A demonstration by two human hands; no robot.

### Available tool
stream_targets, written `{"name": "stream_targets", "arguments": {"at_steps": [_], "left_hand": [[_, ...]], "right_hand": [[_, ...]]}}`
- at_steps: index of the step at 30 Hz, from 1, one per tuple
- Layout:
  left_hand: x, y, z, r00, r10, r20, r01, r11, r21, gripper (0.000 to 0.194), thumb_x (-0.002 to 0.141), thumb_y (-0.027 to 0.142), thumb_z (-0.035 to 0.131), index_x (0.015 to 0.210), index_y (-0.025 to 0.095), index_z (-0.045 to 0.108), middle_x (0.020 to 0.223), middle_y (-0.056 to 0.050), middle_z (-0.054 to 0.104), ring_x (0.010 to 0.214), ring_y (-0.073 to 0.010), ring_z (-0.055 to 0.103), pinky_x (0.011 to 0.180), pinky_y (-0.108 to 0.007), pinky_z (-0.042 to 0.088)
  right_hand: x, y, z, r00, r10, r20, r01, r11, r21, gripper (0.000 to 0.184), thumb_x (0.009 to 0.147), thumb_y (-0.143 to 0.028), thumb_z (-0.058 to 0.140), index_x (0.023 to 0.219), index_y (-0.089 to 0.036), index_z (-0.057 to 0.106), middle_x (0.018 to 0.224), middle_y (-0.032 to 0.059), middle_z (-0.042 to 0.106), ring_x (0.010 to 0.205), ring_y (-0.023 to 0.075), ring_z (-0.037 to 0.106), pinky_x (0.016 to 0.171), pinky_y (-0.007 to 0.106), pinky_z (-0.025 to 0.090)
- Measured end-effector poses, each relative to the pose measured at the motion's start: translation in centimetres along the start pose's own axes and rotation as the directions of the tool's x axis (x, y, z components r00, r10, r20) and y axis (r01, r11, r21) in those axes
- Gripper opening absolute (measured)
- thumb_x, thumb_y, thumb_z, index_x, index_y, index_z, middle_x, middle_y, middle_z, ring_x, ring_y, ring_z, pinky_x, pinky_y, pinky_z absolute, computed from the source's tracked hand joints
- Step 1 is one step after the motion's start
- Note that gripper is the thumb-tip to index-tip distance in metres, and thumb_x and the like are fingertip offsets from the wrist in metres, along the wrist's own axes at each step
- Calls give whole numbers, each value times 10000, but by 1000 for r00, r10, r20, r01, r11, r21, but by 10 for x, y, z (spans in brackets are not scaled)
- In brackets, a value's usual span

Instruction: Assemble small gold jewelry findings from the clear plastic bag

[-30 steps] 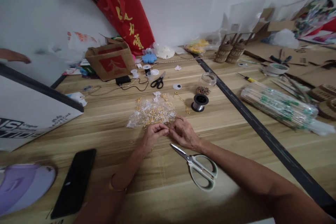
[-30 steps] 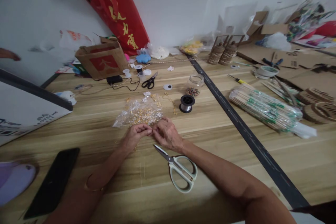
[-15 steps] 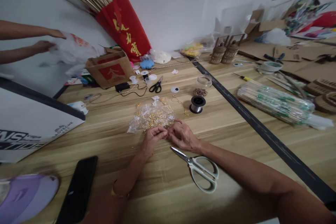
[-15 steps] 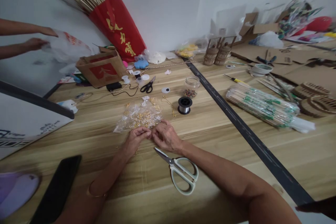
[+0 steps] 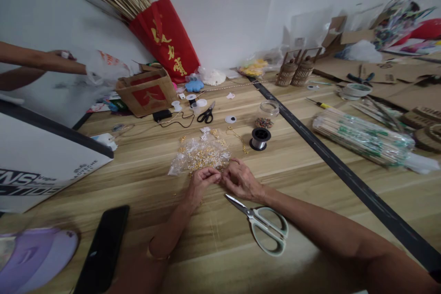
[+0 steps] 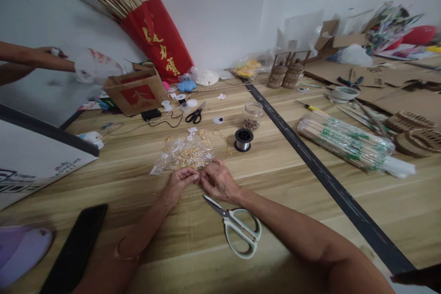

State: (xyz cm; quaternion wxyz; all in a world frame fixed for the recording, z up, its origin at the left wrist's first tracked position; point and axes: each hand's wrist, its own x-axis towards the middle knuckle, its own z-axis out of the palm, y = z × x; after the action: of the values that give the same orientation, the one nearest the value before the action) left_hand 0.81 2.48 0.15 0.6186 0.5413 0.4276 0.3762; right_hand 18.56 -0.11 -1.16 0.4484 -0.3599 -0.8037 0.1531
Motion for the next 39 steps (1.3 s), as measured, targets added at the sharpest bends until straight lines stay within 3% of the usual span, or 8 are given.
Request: {"name": "stream_targets", "arguments": {"at_steps": [39], "left_hand": [[0,-5,-2,999,-22,32,21,999,32,191,607,278,784,697,138,691,657,-15,672,637,-131,586,646,-236,451]], "right_hand": [[3,-3,-1,1000,0,-10,0,1000,-14,90,880,-222,510,794,-212,486,627,-42,531,564,127,490,954,421,385]]}}
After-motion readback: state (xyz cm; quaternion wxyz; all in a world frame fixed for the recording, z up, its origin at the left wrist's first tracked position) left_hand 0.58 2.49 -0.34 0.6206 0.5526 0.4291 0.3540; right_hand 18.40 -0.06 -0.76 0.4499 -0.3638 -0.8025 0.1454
